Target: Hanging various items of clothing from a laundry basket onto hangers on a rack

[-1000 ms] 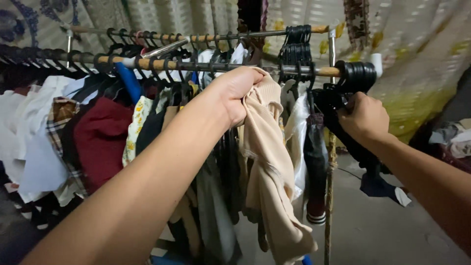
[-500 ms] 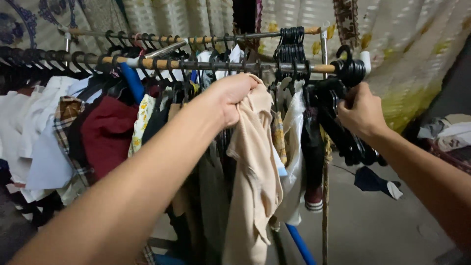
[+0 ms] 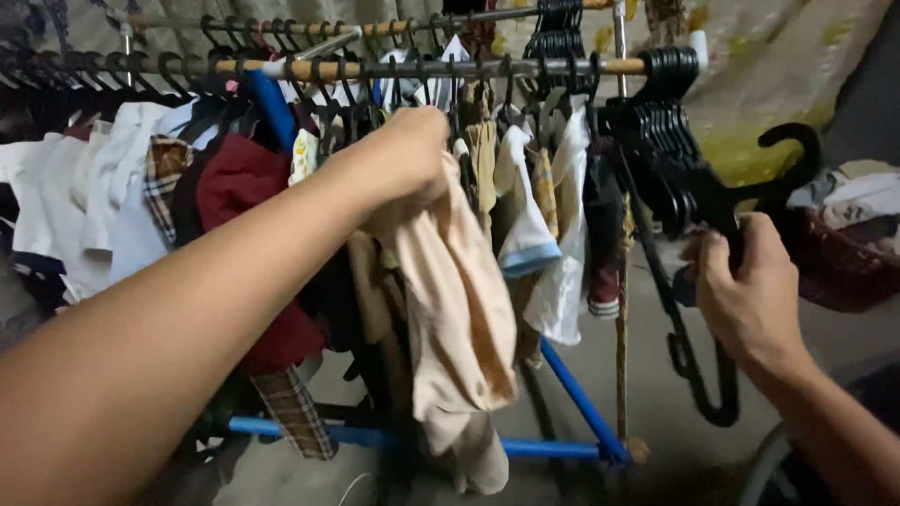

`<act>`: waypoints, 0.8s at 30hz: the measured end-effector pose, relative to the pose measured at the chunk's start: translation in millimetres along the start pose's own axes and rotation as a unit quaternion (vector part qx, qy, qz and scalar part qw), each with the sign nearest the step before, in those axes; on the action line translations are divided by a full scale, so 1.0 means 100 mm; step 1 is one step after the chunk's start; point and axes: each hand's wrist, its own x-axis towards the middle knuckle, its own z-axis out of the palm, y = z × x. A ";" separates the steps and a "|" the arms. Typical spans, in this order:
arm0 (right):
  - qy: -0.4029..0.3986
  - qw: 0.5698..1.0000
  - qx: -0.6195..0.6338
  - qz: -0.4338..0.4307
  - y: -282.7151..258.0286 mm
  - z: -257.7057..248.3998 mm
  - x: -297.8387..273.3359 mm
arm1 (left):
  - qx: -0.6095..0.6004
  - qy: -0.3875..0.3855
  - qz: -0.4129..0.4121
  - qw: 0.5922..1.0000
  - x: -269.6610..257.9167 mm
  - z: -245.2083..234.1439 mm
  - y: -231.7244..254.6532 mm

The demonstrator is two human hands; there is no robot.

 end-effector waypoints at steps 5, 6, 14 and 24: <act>0.002 0.955 0.293 0.040 -0.50 -0.15 -0.50 | 0.014 0.101 0.066 0.993 -0.46 0.01 -0.28; -0.009 0.918 0.395 0.043 -0.59 -0.18 -0.58 | -0.030 0.146 0.083 0.985 -0.51 0.02 -0.30; -0.111 0.761 0.628 0.120 -1.54 -0.26 -0.99 | -0.115 0.205 -0.067 0.970 -0.42 0.06 -0.57; -0.133 0.751 0.645 0.047 -2.01 0.32 -1.31 | -0.550 0.020 -0.172 0.817 -0.47 -0.24 -0.66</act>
